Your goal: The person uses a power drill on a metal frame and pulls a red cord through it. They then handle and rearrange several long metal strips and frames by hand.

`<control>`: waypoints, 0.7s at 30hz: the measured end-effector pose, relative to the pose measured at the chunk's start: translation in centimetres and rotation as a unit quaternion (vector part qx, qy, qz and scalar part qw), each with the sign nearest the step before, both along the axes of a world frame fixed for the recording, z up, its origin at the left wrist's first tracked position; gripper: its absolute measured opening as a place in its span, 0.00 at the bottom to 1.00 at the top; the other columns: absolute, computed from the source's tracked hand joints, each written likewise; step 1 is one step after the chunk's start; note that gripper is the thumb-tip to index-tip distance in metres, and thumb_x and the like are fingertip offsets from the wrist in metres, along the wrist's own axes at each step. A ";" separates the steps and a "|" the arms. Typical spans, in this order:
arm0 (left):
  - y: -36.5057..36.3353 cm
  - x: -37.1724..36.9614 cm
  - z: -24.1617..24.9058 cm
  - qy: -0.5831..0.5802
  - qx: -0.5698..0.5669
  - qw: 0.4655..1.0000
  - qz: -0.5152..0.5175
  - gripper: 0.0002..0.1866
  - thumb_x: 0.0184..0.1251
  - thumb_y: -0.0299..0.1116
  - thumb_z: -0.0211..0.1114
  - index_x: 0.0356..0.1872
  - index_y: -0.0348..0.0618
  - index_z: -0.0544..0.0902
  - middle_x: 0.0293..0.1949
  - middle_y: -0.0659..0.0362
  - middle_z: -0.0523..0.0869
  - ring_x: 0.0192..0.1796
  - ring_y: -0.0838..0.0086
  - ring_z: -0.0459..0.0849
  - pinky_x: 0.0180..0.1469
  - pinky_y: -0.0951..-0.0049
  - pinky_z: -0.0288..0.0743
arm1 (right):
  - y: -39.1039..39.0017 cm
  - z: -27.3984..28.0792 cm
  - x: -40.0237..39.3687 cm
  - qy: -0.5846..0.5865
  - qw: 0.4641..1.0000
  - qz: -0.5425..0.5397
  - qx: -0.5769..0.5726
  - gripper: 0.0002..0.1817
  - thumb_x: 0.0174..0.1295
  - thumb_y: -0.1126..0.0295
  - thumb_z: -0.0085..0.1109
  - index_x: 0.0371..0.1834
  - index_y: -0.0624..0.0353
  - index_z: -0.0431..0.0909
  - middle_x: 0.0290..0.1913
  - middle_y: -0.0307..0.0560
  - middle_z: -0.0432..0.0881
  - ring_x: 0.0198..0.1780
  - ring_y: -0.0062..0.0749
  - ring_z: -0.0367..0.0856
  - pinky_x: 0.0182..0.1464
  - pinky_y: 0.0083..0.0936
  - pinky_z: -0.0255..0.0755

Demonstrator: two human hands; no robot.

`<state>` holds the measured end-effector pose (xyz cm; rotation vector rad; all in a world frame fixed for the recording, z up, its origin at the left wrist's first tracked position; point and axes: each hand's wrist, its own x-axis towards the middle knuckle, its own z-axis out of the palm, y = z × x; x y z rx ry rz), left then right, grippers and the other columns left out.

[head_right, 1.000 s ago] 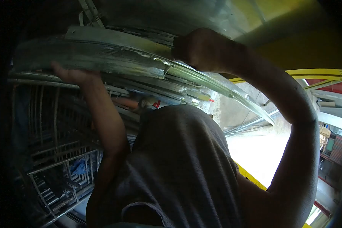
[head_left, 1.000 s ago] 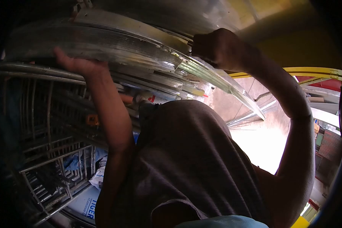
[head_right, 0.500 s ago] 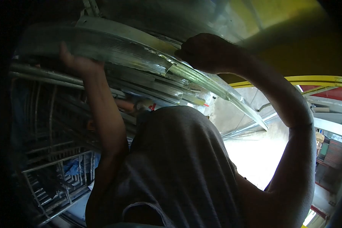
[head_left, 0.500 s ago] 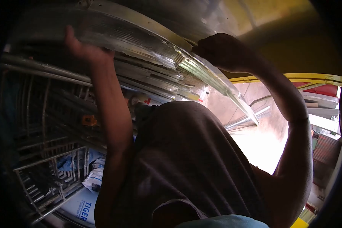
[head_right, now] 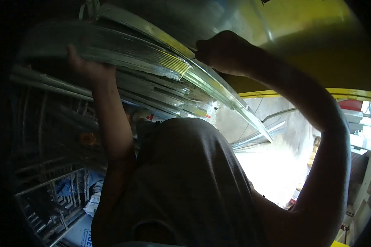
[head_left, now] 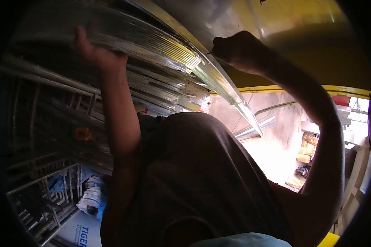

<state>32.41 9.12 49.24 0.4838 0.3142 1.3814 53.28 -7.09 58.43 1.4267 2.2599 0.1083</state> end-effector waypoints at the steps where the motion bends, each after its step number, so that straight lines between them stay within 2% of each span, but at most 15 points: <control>1: -0.3 0.1 0.3 -0.003 -0.003 1.000 0.005 0.35 0.62 0.57 0.48 0.64 0.42 0.62 0.61 0.48 0.67 0.62 0.57 0.67 0.60 0.54 0.65 | 0.1 -0.1 -0.2 -0.003 1.000 0.005 -0.003 0.09 0.56 0.63 0.57 0.34 0.55 0.76 0.33 0.45 0.75 0.33 0.38 0.79 0.37 0.33 0.75; 3: -0.8 0.4 0.9 -0.007 -0.070 0.997 0.021 0.34 0.63 0.56 0.48 0.64 0.44 0.63 0.61 0.49 0.67 0.62 0.57 0.67 0.59 0.52 0.65 | 0.3 -0.3 -0.4 0.095 0.992 -0.084 0.009 0.09 0.57 0.63 0.57 0.34 0.57 0.75 0.34 0.46 0.75 0.35 0.39 0.79 0.38 0.34 0.75; 4: 0.1 0.5 -0.2 -0.022 -0.036 0.999 0.012 0.32 0.64 0.55 0.48 0.63 0.44 0.64 0.59 0.49 0.70 0.61 0.55 0.69 0.59 0.50 0.65 | 0.7 0.0 -0.9 0.090 0.984 -0.150 -0.033 0.12 0.56 0.62 0.54 0.37 0.57 0.79 0.39 0.49 0.78 0.41 0.39 0.80 0.44 0.34 0.76; 5: 0.0 0.3 -0.3 -0.027 -0.033 0.999 0.010 0.32 0.64 0.55 0.48 0.63 0.44 0.64 0.59 0.49 0.70 0.61 0.55 0.69 0.59 0.50 0.65 | 1.2 -0.3 -0.9 0.086 0.984 -0.151 -0.029 0.12 0.56 0.62 0.54 0.37 0.57 0.79 0.39 0.49 0.78 0.41 0.39 0.80 0.44 0.34 0.76; 7: -0.7 0.5 0.7 0.024 -0.036 0.998 0.037 0.31 0.65 0.54 0.48 0.63 0.43 0.64 0.57 0.49 0.72 0.60 0.54 0.71 0.60 0.51 0.66 | 2.1 -1.1 0.3 -0.014 0.978 -0.101 -0.185 0.12 0.57 0.63 0.52 0.34 0.59 0.80 0.37 0.50 0.80 0.41 0.41 0.80 0.45 0.34 0.75; 8: 0.9 0.1 -1.8 -0.044 -0.032 0.998 -0.018 0.31 0.65 0.53 0.47 0.63 0.43 0.64 0.56 0.50 0.73 0.58 0.55 0.72 0.61 0.52 0.66 | 2.1 -1.1 0.9 -0.002 0.988 -0.015 -0.156 0.10 0.56 0.67 0.52 0.29 0.60 0.81 0.36 0.51 0.81 0.43 0.40 0.80 0.45 0.33 0.75; 9: 0.4 0.1 -1.2 -0.036 -0.040 0.998 -0.019 0.32 0.65 0.56 0.45 0.64 0.44 0.63 0.60 0.49 0.70 0.61 0.57 0.70 0.62 0.52 0.65 | 2.2 -1.5 1.3 0.062 0.988 -0.035 -0.137 0.10 0.57 0.65 0.53 0.30 0.60 0.78 0.33 0.50 0.79 0.41 0.44 0.78 0.45 0.37 0.73; 11: -0.5 0.4 -0.7 -0.011 -0.044 0.999 0.010 0.34 0.65 0.59 0.44 0.64 0.45 0.62 0.64 0.49 0.65 0.63 0.57 0.68 0.63 0.52 0.64 | 3.5 -1.0 -0.3 -0.048 0.977 -0.134 -0.161 0.08 0.54 0.66 0.56 0.28 0.60 0.79 0.32 0.46 0.79 0.39 0.40 0.80 0.42 0.34 0.76; 12: -0.9 0.4 -0.5 -0.019 -0.039 0.999 0.008 0.34 0.65 0.59 0.44 0.64 0.45 0.62 0.64 0.49 0.65 0.63 0.57 0.68 0.63 0.52 0.64 | 3.5 -1.0 -0.6 -0.054 0.977 -0.137 -0.155 0.08 0.54 0.66 0.56 0.28 0.60 0.79 0.32 0.46 0.79 0.39 0.40 0.80 0.42 0.34 0.76; 14: -1.6 0.2 -0.8 -0.015 -0.112 0.993 0.014 0.35 0.65 0.60 0.44 0.65 0.45 0.61 0.64 0.49 0.63 0.64 0.58 0.65 0.63 0.53 0.63 | 3.0 -2.0 -1.4 -0.061 0.995 -0.056 -0.060 0.06 0.50 0.68 0.58 0.26 0.59 0.78 0.30 0.43 0.78 0.34 0.35 0.80 0.34 0.28 0.78; 15: -1.6 0.0 -1.4 -0.018 -0.112 0.993 0.014 0.35 0.65 0.60 0.44 0.65 0.45 0.61 0.64 0.49 0.63 0.64 0.58 0.65 0.63 0.53 0.63 | 2.6 -2.0 -2.0 -0.065 0.995 -0.056 -0.060 0.06 0.50 0.68 0.58 0.26 0.59 0.78 0.30 0.43 0.78 0.34 0.35 0.80 0.34 0.28 0.78; 17: -0.9 0.4 -3.0 -0.071 -0.126 0.988 -0.047 0.35 0.65 0.58 0.46 0.65 0.44 0.61 0.63 0.49 0.64 0.65 0.59 0.65 0.64 0.53 0.62 | 2.3 -2.0 -2.1 -0.126 0.992 0.026 -0.009 0.04 0.49 0.71 0.59 0.24 0.59 0.77 0.27 0.41 0.75 0.29 0.31 0.80 0.29 0.24 0.78; 18: -0.9 0.5 -3.2 -0.074 -0.127 0.988 -0.049 0.35 0.65 0.58 0.46 0.65 0.44 0.61 0.63 0.49 0.64 0.65 0.59 0.65 0.64 0.53 0.62 | 2.1 -2.3 -1.5 -0.103 0.993 0.053 0.030 0.05 0.51 0.71 0.56 0.24 0.60 0.75 0.27 0.43 0.73 0.28 0.33 0.80 0.25 0.26 0.77; 19: -0.8 0.6 -3.3 -0.053 -0.117 0.990 -0.051 0.35 0.65 0.57 0.47 0.65 0.43 0.60 0.63 0.49 0.65 0.65 0.59 0.65 0.64 0.54 0.62 | 2.0 -2.6 -0.7 -0.106 0.993 0.053 0.030 0.05 0.51 0.71 0.56 0.24 0.60 0.75 0.27 0.43 0.73 0.28 0.33 0.80 0.25 0.26 0.77; 21: -1.0 1.3 -3.1 -0.030 -0.103 0.993 -0.049 0.34 0.65 0.56 0.47 0.65 0.42 0.60 0.63 0.49 0.65 0.65 0.58 0.65 0.65 0.54 0.61 | 2.2 -3.4 1.2 0.020 0.991 -0.134 0.011 0.05 0.54 0.70 0.53 0.28 0.60 0.73 0.29 0.45 0.73 0.28 0.35 0.80 0.25 0.28 0.77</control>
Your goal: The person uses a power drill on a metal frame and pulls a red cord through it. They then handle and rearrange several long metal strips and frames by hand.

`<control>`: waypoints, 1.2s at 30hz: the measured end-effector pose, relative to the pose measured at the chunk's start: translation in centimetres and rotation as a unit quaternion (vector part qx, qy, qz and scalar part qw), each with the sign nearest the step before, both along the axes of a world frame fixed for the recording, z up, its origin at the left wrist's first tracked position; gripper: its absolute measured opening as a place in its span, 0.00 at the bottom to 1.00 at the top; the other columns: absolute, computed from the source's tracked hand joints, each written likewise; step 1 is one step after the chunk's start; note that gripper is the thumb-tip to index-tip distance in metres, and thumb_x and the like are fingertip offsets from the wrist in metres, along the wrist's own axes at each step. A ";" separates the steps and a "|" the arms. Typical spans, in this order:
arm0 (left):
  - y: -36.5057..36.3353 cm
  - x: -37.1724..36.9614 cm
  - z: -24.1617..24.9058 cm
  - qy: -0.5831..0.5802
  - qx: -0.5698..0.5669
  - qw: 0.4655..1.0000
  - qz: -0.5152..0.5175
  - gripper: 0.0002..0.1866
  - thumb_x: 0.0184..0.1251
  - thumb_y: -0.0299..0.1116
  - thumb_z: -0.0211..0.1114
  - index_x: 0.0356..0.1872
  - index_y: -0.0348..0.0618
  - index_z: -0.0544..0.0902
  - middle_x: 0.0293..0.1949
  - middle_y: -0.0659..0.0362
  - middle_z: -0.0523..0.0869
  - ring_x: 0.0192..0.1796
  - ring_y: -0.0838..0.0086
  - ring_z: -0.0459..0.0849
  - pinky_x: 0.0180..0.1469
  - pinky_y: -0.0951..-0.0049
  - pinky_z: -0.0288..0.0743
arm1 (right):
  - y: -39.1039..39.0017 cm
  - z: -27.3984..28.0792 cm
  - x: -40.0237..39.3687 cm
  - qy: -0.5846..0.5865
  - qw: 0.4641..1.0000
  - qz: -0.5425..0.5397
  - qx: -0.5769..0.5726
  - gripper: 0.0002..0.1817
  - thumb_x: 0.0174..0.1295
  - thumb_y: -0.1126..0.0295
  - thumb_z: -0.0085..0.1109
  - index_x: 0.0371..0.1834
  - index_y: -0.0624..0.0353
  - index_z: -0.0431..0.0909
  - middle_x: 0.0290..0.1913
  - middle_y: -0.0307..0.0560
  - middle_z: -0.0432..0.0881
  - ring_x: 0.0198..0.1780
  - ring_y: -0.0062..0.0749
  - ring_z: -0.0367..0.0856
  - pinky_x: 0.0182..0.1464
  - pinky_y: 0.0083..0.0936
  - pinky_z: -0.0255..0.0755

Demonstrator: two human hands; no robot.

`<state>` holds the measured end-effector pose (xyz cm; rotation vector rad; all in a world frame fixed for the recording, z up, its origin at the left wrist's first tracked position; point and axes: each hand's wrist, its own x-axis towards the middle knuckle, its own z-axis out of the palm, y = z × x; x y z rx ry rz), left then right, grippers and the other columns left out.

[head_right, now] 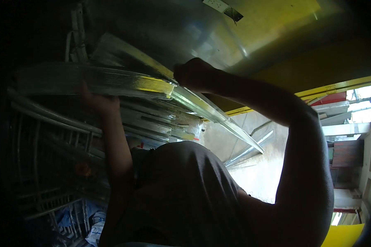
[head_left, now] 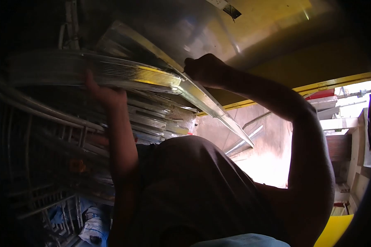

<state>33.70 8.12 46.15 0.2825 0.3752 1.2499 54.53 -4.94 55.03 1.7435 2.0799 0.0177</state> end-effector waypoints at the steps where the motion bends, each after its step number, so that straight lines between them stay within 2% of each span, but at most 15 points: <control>1: -0.8 0.7 0.3 0.003 -0.028 0.999 0.040 0.34 0.63 0.54 0.50 0.65 0.43 0.61 0.63 0.51 0.66 0.65 0.61 0.65 0.65 0.57 0.60 | -0.1 -0.3 0.7 -0.013 0.999 -0.032 0.015 0.05 0.55 0.69 0.50 0.31 0.59 0.72 0.30 0.47 0.73 0.28 0.36 0.80 0.24 0.30 0.76; 2: -1.4 1.1 0.2 0.006 -0.055 0.995 0.081 0.34 0.62 0.52 0.53 0.65 0.44 0.62 0.62 0.54 0.67 0.64 0.63 0.65 0.66 0.60 0.58 | -0.4 -0.3 1.7 -0.011 0.999 -0.026 0.018 0.05 0.55 0.69 0.50 0.31 0.59 0.72 0.30 0.47 0.73 0.28 0.36 0.80 0.24 0.30 0.76; 5: -4.6 2.0 -2.9 -0.035 -0.060 0.995 0.074 0.31 0.63 0.50 0.53 0.64 0.44 0.64 0.60 0.54 0.71 0.62 0.63 0.69 0.64 0.60 0.61 | -1.5 0.1 3.8 -0.037 0.970 0.109 0.213 0.05 0.51 0.71 0.55 0.29 0.58 0.73 0.26 0.45 0.70 0.22 0.31 0.77 0.20 0.25 0.75; 7: -6.7 2.1 -5.4 -0.057 -0.083 0.993 0.064 0.30 0.63 0.50 0.53 0.63 0.45 0.65 0.59 0.54 0.72 0.61 0.63 0.70 0.63 0.61 0.63 | -1.8 0.8 4.6 -0.049 0.974 0.097 0.201 0.05 0.52 0.69 0.55 0.31 0.55 0.73 0.29 0.43 0.73 0.25 0.34 0.79 0.22 0.27 0.75; 9: -8.6 2.3 -8.3 -0.058 -0.151 0.986 -0.033 0.28 0.63 0.50 0.54 0.60 0.45 0.68 0.57 0.55 0.74 0.58 0.65 0.73 0.60 0.62 0.67 | -1.5 1.7 5.6 -0.051 0.974 0.125 0.181 0.05 0.54 0.67 0.56 0.31 0.54 0.73 0.29 0.41 0.73 0.26 0.34 0.79 0.22 0.27 0.73; 12: -10.9 2.9 -9.9 -0.029 -0.210 0.974 -0.078 0.26 0.63 0.49 0.54 0.56 0.44 0.70 0.55 0.55 0.76 0.56 0.67 0.75 0.56 0.63 0.71 | -0.9 2.5 5.9 -0.019 0.978 0.146 0.148 0.05 0.56 0.66 0.56 0.31 0.54 0.74 0.30 0.41 0.73 0.29 0.33 0.79 0.26 0.27 0.74; 15: -9.0 2.2 -11.7 -0.017 -0.176 0.984 -0.035 0.22 0.64 0.47 0.54 0.54 0.44 0.72 0.53 0.55 0.77 0.54 0.66 0.76 0.55 0.62 0.72 | -0.9 2.2 5.8 0.024 0.981 0.142 0.128 0.07 0.58 0.64 0.56 0.31 0.54 0.74 0.31 0.42 0.74 0.31 0.37 0.79 0.30 0.31 0.74; 17: -6.1 0.4 -10.7 -0.008 -0.104 0.994 0.012 0.21 0.66 0.46 0.52 0.53 0.44 0.73 0.52 0.54 0.77 0.54 0.65 0.76 0.56 0.62 0.72 | -1.4 1.7 4.9 0.073 0.983 0.123 0.112 0.08 0.59 0.63 0.55 0.32 0.55 0.74 0.31 0.44 0.75 0.32 0.40 0.79 0.33 0.33 0.74; 19: -2.7 -1.5 -4.9 0.004 -0.019 0.999 0.043 0.22 0.66 0.48 0.50 0.55 0.45 0.72 0.53 0.54 0.76 0.55 0.64 0.75 0.57 0.61 0.70 | -1.7 1.0 3.4 0.146 0.986 0.065 0.045 0.10 0.61 0.61 0.54 0.36 0.56 0.75 0.32 0.49 0.77 0.36 0.46 0.78 0.40 0.39 0.73; 21: -0.8 -2.5 1.8 0.024 0.040 0.997 0.065 0.24 0.66 0.49 0.50 0.57 0.45 0.70 0.54 0.55 0.75 0.56 0.63 0.74 0.58 0.60 0.69 | -2.3 0.1 0.9 0.172 0.984 0.037 0.020 0.09 0.61 0.63 0.53 0.36 0.57 0.76 0.33 0.51 0.77 0.37 0.47 0.78 0.41 0.39 0.73; 23: -0.6 -2.0 6.6 0.240 -0.002 0.967 0.085 0.30 0.65 0.54 0.49 0.62 0.45 0.66 0.58 0.55 0.71 0.59 0.61 0.70 0.60 0.58 0.65 | -2.5 -1.4 0.4 0.162 0.983 0.042 0.069 0.08 0.56 0.68 0.53 0.32 0.62 0.74 0.32 0.51 0.77 0.38 0.47 0.78 0.41 0.39 0.73; 28: 1.4 -1.3 1.5 0.156 0.041 0.985 0.059 0.33 0.64 0.57 0.50 0.65 0.47 0.64 0.61 0.55 0.68 0.63 0.60 0.65 0.62 0.56 0.61 | -2.6 -1.7 0.2 0.197 0.979 0.013 0.059 0.07 0.54 0.70 0.51 0.29 0.64 0.73 0.31 0.53 0.76 0.39 0.48 0.78 0.39 0.41 0.73; 30: 1.7 -1.1 0.5 0.065 0.031 0.997 -0.003 0.32 0.64 0.56 0.50 0.64 0.48 0.65 0.62 0.55 0.67 0.63 0.60 0.65 0.63 0.56 0.61 | -2.8 -1.8 -1.1 0.262 0.963 -0.028 0.053 0.08 0.56 0.69 0.49 0.27 0.64 0.73 0.30 0.53 0.76 0.38 0.48 0.78 0.39 0.42 0.72; 31: 2.8 -1.1 -0.1 0.002 0.060 0.997 -0.037 0.30 0.65 0.53 0.51 0.63 0.47 0.66 0.60 0.55 0.69 0.61 0.61 0.68 0.61 0.58 0.63 | -2.7 -1.2 -1.3 0.208 0.976 -0.063 0.026 0.11 0.60 0.66 0.48 0.28 0.64 0.74 0.31 0.52 0.78 0.36 0.46 0.79 0.40 0.40 0.72; 36: 3.5 -1.1 0.8 0.070 0.126 0.989 -0.047 0.28 0.62 0.48 0.58 0.59 0.41 0.70 0.55 0.56 0.75 0.57 0.63 0.73 0.57 0.61 0.67 | -1.0 2.0 0.9 0.248 0.950 -0.165 -0.090 0.18 0.63 0.59 0.46 0.32 0.62 0.78 0.29 0.50 0.80 0.32 0.37 0.80 0.41 0.33 0.73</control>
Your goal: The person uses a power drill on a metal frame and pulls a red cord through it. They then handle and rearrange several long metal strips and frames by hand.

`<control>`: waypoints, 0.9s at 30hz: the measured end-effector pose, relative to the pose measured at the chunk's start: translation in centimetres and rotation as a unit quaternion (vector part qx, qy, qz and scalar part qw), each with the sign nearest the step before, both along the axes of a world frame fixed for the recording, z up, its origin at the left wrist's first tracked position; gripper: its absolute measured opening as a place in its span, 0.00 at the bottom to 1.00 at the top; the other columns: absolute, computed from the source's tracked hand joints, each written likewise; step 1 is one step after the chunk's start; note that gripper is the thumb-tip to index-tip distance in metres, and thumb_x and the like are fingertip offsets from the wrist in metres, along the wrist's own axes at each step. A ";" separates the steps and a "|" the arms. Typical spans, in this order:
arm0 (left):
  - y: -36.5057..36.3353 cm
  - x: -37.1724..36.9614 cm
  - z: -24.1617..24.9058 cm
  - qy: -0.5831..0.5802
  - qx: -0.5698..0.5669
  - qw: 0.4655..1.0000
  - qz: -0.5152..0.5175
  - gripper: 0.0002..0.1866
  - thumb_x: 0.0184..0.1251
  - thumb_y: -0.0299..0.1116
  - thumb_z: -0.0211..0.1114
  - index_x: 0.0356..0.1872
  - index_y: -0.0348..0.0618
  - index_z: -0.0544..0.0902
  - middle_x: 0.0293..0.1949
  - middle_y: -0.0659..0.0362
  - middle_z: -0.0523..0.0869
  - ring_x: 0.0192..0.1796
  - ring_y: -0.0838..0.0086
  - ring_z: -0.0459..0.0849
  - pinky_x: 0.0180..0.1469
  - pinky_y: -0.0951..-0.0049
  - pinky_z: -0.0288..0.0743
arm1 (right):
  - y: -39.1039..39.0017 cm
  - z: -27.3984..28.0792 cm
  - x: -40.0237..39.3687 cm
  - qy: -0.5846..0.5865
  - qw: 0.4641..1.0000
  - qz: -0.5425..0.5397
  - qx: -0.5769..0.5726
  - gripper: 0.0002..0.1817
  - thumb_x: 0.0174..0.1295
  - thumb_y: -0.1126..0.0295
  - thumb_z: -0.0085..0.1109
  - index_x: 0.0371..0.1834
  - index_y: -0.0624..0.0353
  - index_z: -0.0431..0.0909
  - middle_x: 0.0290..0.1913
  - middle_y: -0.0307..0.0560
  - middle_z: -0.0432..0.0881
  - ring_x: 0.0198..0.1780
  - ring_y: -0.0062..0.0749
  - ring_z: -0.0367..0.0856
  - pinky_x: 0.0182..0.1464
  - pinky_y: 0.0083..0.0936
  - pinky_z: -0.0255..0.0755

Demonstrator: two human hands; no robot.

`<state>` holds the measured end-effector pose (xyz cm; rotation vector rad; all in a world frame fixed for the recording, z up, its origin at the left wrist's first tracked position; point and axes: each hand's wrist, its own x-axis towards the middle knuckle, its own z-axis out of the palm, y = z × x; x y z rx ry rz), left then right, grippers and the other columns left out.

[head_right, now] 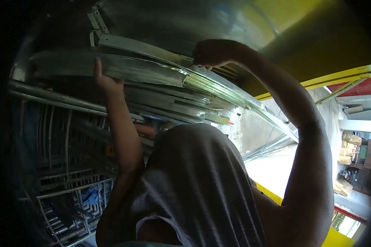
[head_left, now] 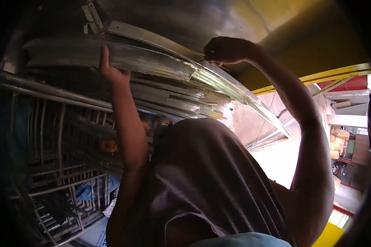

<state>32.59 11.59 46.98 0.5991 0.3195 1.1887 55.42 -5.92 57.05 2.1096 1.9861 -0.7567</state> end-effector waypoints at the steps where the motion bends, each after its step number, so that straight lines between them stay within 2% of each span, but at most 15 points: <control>1: -0.1 0.0 0.7 -0.013 -0.002 1.000 -0.026 0.26 0.61 0.46 0.59 0.56 0.40 0.72 0.52 0.56 0.76 0.55 0.64 0.74 0.57 0.62 0.68 | 0.1 0.2 0.3 0.079 0.996 -0.012 -0.044 0.18 0.63 0.58 0.45 0.31 0.61 0.78 0.28 0.49 0.80 0.32 0.37 0.80 0.41 0.33 0.73; 2: -0.2 0.0 1.4 -0.025 -0.003 0.998 -0.051 0.25 0.60 0.44 0.60 0.54 0.40 0.74 0.50 0.56 0.77 0.54 0.65 0.75 0.56 0.62 0.68 | 0.2 0.3 0.6 0.157 0.983 -0.021 -0.087 0.18 0.63 0.58 0.44 0.30 0.59 0.79 0.27 0.48 0.80 0.31 0.36 0.80 0.41 0.33 0.73; 4: -0.6 0.5 2.2 -0.020 -0.008 1.000 -0.023 0.25 0.59 0.42 0.60 0.55 0.38 0.73 0.50 0.53 0.77 0.54 0.63 0.75 0.56 0.61 0.69 | 0.1 -0.1 0.4 0.167 0.981 -0.034 -0.089 0.19 0.63 0.57 0.43 0.29 0.59 0.79 0.26 0.46 0.78 0.33 0.33 0.79 0.42 0.32 0.73; 5: -0.6 0.6 2.3 -0.012 -0.011 1.000 0.002 0.26 0.59 0.41 0.60 0.55 0.36 0.72 0.50 0.51 0.77 0.54 0.61 0.75 0.55 0.59 0.70 | 0.1 -0.3 0.2 0.064 0.997 0.039 -0.023 0.18 0.62 0.59 0.44 0.28 0.59 0.79 0.27 0.47 0.78 0.34 0.32 0.79 0.42 0.32 0.73; 7: 0.1 1.1 2.1 -0.035 0.018 0.999 -0.001 0.25 0.58 0.40 0.60 0.54 0.36 0.73 0.49 0.51 0.77 0.52 0.61 0.76 0.53 0.60 0.71 | 0.5 -0.5 0.4 -0.043 0.992 0.111 0.046 0.17 0.61 0.60 0.45 0.26 0.60 0.78 0.28 0.48 0.78 0.36 0.32 0.79 0.42 0.33 0.72; 9: 0.2 1.2 2.2 -0.058 0.047 0.997 -0.005 0.24 0.57 0.39 0.61 0.53 0.36 0.74 0.47 0.51 0.78 0.50 0.62 0.78 0.52 0.62 0.73 | 1.2 -0.6 0.0 -0.234 0.943 0.227 0.063 0.11 0.59 0.62 0.50 0.29 0.58 0.77 0.32 0.48 0.76 0.38 0.34 0.78 0.43 0.33 0.73; 10: 0.1 1.3 2.3 -0.056 0.042 0.998 -0.004 0.24 0.57 0.39 0.61 0.52 0.36 0.74 0.46 0.51 0.79 0.50 0.62 0.78 0.50 0.62 0.73 | 1.3 -0.5 -0.3 -0.234 0.943 0.228 0.063 0.11 0.59 0.62 0.50 0.29 0.58 0.77 0.32 0.48 0.76 0.38 0.34 0.78 0.43 0.33 0.73; 12: 0.1 1.2 2.2 -0.053 0.034 0.998 -0.001 0.23 0.57 0.39 0.61 0.51 0.35 0.75 0.46 0.51 0.79 0.49 0.63 0.78 0.49 0.63 0.74 | 1.0 -0.3 -1.1 -0.270 0.915 0.256 0.154 0.07 0.56 0.66 0.53 0.34 0.55 0.76 0.35 0.46 0.74 0.39 0.37 0.79 0.40 0.33 0.76; 15: 0.3 0.7 1.8 -0.052 0.022 0.998 -0.001 0.23 0.56 0.39 0.60 0.51 0.34 0.75 0.45 0.51 0.79 0.47 0.63 0.79 0.48 0.64 0.75 | 0.3 0.4 -2.8 -0.295 0.911 0.244 0.155 0.09 0.55 0.68 0.53 0.39 0.53 0.75 0.34 0.43 0.73 0.38 0.37 0.79 0.36 0.30 0.78; 19: -0.1 0.6 1.9 -0.046 0.011 0.999 0.007 0.23 0.56 0.40 0.59 0.50 0.34 0.75 0.44 0.51 0.79 0.47 0.62 0.79 0.48 0.63 0.75 | -0.2 -0.2 -0.7 -0.251 0.914 0.238 0.212 0.07 0.54 0.69 0.53 0.36 0.54 0.76 0.34 0.43 0.74 0.36 0.38 0.79 0.32 0.29 0.77; 21: -0.3 0.5 1.7 -0.040 -0.001 0.999 0.005 0.24 0.56 0.40 0.59 0.50 0.34 0.75 0.45 0.50 0.78 0.48 0.62 0.78 0.48 0.62 0.75 | -0.2 0.4 1.1 -0.269 0.895 0.288 0.210 0.07 0.53 0.68 0.55 0.35 0.55 0.76 0.37 0.44 0.75 0.34 0.39 0.79 0.33 0.29 0.77; 22: -0.3 0.4 1.4 -0.017 -0.025 0.999 0.011 0.24 0.56 0.41 0.58 0.51 0.35 0.75 0.47 0.50 0.77 0.50 0.61 0.78 0.49 0.61 0.75 | -0.7 1.5 1.0 -0.279 0.913 0.183 0.233 0.07 0.55 0.67 0.56 0.33 0.57 0.76 0.38 0.44 0.76 0.38 0.37 0.79 0.34 0.33 0.77; 24: -0.3 -0.1 0.9 0.008 -0.047 0.999 0.019 0.25 0.55 0.42 0.58 0.52 0.35 0.74 0.49 0.49 0.76 0.51 0.60 0.77 0.50 0.60 0.74 | -1.0 2.8 3.2 -0.265 0.953 0.031 0.144 0.19 0.55 0.58 0.61 0.45 0.59 0.75 0.46 0.50 0.77 0.48 0.41 0.77 0.45 0.37 0.76; 25: -0.4 -0.3 0.8 -0.001 -0.048 0.999 0.012 0.27 0.55 0.43 0.58 0.53 0.36 0.73 0.50 0.49 0.76 0.52 0.59 0.76 0.51 0.58 0.73 | -2.3 1.7 4.7 -0.263 0.953 0.030 0.144 0.19 0.55 0.58 0.61 0.45 0.59 0.75 0.46 0.50 0.77 0.48 0.41 0.77 0.45 0.37 0.76; 27: -0.9 -0.6 1.2 -0.008 -0.047 0.999 0.012 0.28 0.54 0.44 0.57 0.54 0.37 0.73 0.52 0.49 0.75 0.54 0.58 0.75 0.52 0.56 0.72 | -5.1 -2.7 8.0 -0.193 0.960 -0.065 0.192 0.42 0.48 0.45 0.64 0.62 0.58 0.64 0.55 0.57 0.73 0.58 0.48 0.71 0.58 0.41 0.68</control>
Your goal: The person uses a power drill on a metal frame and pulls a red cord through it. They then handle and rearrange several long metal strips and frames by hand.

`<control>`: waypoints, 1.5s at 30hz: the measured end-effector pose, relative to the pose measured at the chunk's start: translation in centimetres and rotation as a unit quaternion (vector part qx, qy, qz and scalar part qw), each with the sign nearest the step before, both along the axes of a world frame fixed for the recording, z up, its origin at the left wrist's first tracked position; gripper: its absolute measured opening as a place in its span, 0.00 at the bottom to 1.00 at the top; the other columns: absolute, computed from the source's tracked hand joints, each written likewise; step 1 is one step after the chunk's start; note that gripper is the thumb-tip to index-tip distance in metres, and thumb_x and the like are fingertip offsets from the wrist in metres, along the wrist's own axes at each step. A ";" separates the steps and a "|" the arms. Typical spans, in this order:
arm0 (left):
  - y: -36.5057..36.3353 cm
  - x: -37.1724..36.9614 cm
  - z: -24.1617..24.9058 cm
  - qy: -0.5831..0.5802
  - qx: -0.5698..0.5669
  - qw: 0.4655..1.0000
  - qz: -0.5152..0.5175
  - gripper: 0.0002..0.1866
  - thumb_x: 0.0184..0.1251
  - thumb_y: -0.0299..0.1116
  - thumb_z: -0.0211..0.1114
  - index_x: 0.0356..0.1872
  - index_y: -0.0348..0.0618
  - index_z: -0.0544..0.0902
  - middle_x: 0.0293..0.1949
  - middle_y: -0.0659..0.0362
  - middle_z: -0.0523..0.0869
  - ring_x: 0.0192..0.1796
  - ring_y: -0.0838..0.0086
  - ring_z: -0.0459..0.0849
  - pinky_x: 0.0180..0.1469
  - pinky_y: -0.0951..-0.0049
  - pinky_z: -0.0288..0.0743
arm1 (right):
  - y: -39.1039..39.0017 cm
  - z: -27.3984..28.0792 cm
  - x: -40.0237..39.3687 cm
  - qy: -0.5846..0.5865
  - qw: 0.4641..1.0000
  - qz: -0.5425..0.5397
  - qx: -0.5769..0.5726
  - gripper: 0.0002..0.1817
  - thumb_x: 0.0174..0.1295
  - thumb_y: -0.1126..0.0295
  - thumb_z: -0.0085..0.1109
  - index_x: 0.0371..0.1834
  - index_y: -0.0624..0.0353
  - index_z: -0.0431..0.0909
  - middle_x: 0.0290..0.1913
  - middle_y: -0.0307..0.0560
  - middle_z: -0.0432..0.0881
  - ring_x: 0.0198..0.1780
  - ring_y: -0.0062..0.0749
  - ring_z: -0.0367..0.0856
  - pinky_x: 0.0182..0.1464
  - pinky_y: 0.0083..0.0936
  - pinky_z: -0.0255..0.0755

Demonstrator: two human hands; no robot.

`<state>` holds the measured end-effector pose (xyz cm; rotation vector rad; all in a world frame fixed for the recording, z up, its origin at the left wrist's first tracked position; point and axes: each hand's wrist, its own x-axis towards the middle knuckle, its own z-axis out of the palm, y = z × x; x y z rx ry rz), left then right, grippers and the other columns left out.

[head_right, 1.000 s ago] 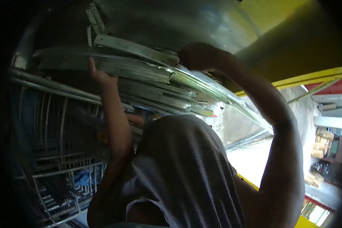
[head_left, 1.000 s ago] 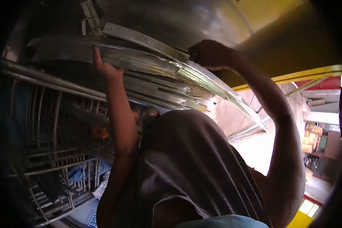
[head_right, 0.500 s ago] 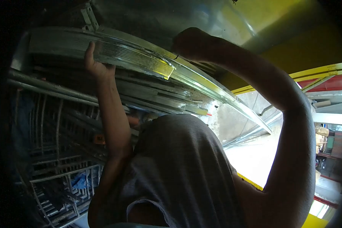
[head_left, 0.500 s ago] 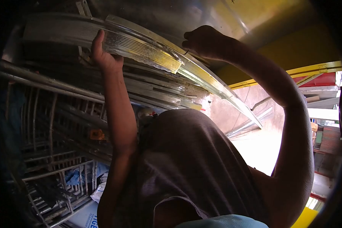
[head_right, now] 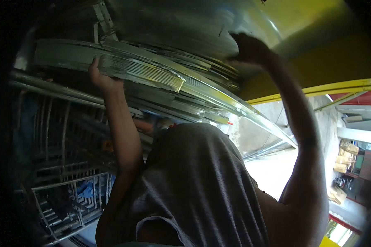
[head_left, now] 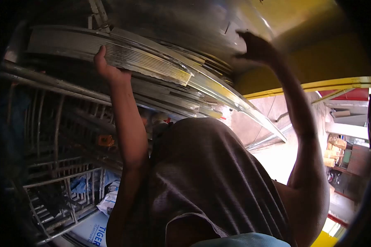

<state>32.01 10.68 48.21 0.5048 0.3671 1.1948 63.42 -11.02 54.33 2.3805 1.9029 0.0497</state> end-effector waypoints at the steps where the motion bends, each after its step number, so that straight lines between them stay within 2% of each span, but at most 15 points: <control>1: -0.6 -0.1 0.7 0.009 -0.012 1.000 0.015 0.28 0.54 0.44 0.58 0.55 0.38 0.72 0.51 0.52 0.76 0.53 0.59 0.75 0.53 0.58 0.71 | -1.5 -1.0 -0.9 0.085 0.992 -0.049 -0.080 0.54 0.42 0.40 0.67 0.68 0.62 0.55 0.60 0.63 0.68 0.61 0.52 0.67 0.64 0.41 0.61; 5: -0.2 -0.2 0.5 -0.027 -0.008 1.000 0.013 0.29 0.53 0.45 0.59 0.56 0.40 0.72 0.51 0.54 0.76 0.53 0.60 0.74 0.54 0.59 0.70 | -8.6 -15.4 1.0 0.409 0.896 -0.080 -0.155 0.42 0.52 0.42 0.62 0.62 0.60 0.62 0.54 0.58 0.74 0.57 0.47 0.72 0.60 0.40 0.65; 7: -0.4 -0.2 0.9 0.003 -0.001 0.998 0.060 0.30 0.52 0.45 0.60 0.55 0.41 0.72 0.51 0.55 0.76 0.53 0.61 0.74 0.54 0.59 0.69 | -10.8 -17.6 -1.4 0.560 0.816 -0.133 -0.051 0.35 0.57 0.45 0.58 0.59 0.62 0.68 0.55 0.52 0.75 0.58 0.37 0.70 0.59 0.37 0.65; 9: -0.2 -0.4 0.0 0.092 -0.032 0.988 0.117 0.31 0.53 0.46 0.60 0.58 0.42 0.69 0.54 0.52 0.72 0.57 0.58 0.71 0.58 0.55 0.65 | -11.2 -18.3 -4.5 0.517 0.845 -0.097 0.092 0.31 0.59 0.44 0.52 0.49 0.64 0.74 0.43 0.52 0.80 0.43 0.40 0.76 0.48 0.38 0.69; 12: -1.0 -1.5 0.1 0.155 -0.012 0.967 0.199 0.25 0.54 0.42 0.59 0.52 0.42 0.73 0.50 0.53 0.76 0.54 0.60 0.73 0.57 0.56 0.67 | -10.3 -20.6 -6.0 0.347 0.923 -0.167 0.002 0.29 0.59 0.43 0.51 0.35 0.66 0.76 0.33 0.65 0.78 0.36 0.57 0.77 0.40 0.42 0.68; 18: -2.6 -9.8 7.5 0.162 0.193 0.944 0.215 0.22 0.58 0.37 0.54 0.53 0.37 0.71 0.49 0.49 0.77 0.50 0.57 0.77 0.58 0.54 0.67 | -9.1 -27.1 -8.0 0.393 0.915 -0.092 -0.008 0.39 0.60 0.34 0.39 0.27 0.66 0.76 0.29 0.67 0.78 0.35 0.60 0.77 0.39 0.47 0.68; 21: -3.9 -13.1 10.6 0.202 0.186 0.926 0.258 0.23 0.59 0.36 0.54 0.55 0.38 0.70 0.51 0.49 0.76 0.54 0.58 0.74 0.58 0.52 0.67 | -9.4 -27.4 -9.1 0.426 0.898 -0.084 -0.071 0.39 0.59 0.33 0.39 0.27 0.67 0.76 0.29 0.67 0.78 0.35 0.59 0.77 0.40 0.47 0.68; 23: -3.5 -14.1 11.3 0.268 0.081 0.876 0.393 0.24 0.61 0.34 0.52 0.55 0.28 0.67 0.51 0.46 0.73 0.53 0.55 0.74 0.55 0.51 0.70 | -10.3 -25.8 -9.9 0.445 0.886 -0.121 -0.044 0.38 0.59 0.34 0.40 0.31 0.66 0.78 0.29 0.67 0.78 0.35 0.60 0.77 0.40 0.47 0.68; 29: -1.0 -16.5 7.8 0.318 -0.044 0.850 0.419 0.25 0.59 0.31 0.57 0.55 0.27 0.67 0.53 0.45 0.70 0.55 0.54 0.71 0.56 0.51 0.69 | -9.5 -23.6 -4.4 0.335 0.925 -0.181 0.012 0.28 0.61 0.45 0.49 0.43 0.63 0.78 0.35 0.64 0.80 0.38 0.58 0.79 0.41 0.46 0.71; 33: 1.7 -16.8 -2.2 0.324 -0.112 0.860 0.378 0.20 0.54 0.31 0.61 0.49 0.33 0.76 0.44 0.50 0.79 0.46 0.61 0.80 0.49 0.59 0.76 | -8.8 -21.6 2.6 0.303 0.909 -0.246 0.147 0.25 0.62 0.51 0.51 0.50 0.62 0.76 0.42 0.62 0.80 0.45 0.48 0.80 0.49 0.36 0.70; 34: 1.2 -14.5 -4.2 0.353 -0.170 0.836 0.384 0.19 0.55 0.31 0.61 0.49 0.34 0.76 0.47 0.50 0.79 0.47 0.62 0.80 0.48 0.60 0.76 | -8.7 -20.0 3.6 0.274 0.918 -0.212 0.195 0.24 0.62 0.52 0.51 0.50 0.63 0.76 0.43 0.64 0.80 0.47 0.51 0.79 0.49 0.37 0.70; 35: 0.3 -11.6 -6.0 0.331 -0.165 0.864 0.341 0.23 0.56 0.30 0.60 0.53 0.32 0.72 0.50 0.49 0.78 0.50 0.61 0.79 0.50 0.59 0.76 | -8.7 -17.8 4.4 0.243 0.923 -0.177 0.240 0.24 0.63 0.52 0.50 0.49 0.64 0.76 0.45 0.65 0.79 0.48 0.54 0.79 0.50 0.38 0.70; 36: 1.9 -12.6 -13.9 0.297 -0.178 0.890 0.297 0.27 0.57 0.31 0.59 0.60 0.35 0.67 0.55 0.47 0.74 0.53 0.60 0.77 0.52 0.58 0.74 | -8.8 -16.6 5.2 0.259 0.915 -0.188 0.245 0.25 0.64 0.52 0.49 0.48 0.65 0.77 0.44 0.65 0.79 0.48 0.55 0.79 0.50 0.38 0.70; 39: 0.9 -7.8 -26.7 0.395 -0.241 0.855 0.233 0.30 0.61 0.36 0.56 0.64 0.39 0.61 0.59 0.48 0.69 0.53 0.58 0.76 0.53 0.61 0.72 | -9.8 -14.2 7.6 0.259 0.918 -0.219 0.206 0.31 0.64 0.45 0.44 0.46 0.67 0.77 0.38 0.65 0.80 0.42 0.54 0.79 0.45 0.39 0.70; 45: -4.1 4.1 -33.3 0.329 -0.374 0.862 0.096 0.26 0.55 0.37 0.60 0.55 0.41 0.66 0.50 0.49 0.75 0.45 0.59 0.79 0.31 0.54 0.76 | -10.0 -12.4 6.9 0.224 0.926 -0.193 0.234 0.37 0.63 0.38 0.38 0.38 0.69 0.75 0.27 0.59 0.74 0.31 0.45 0.73 0.36 0.38 0.67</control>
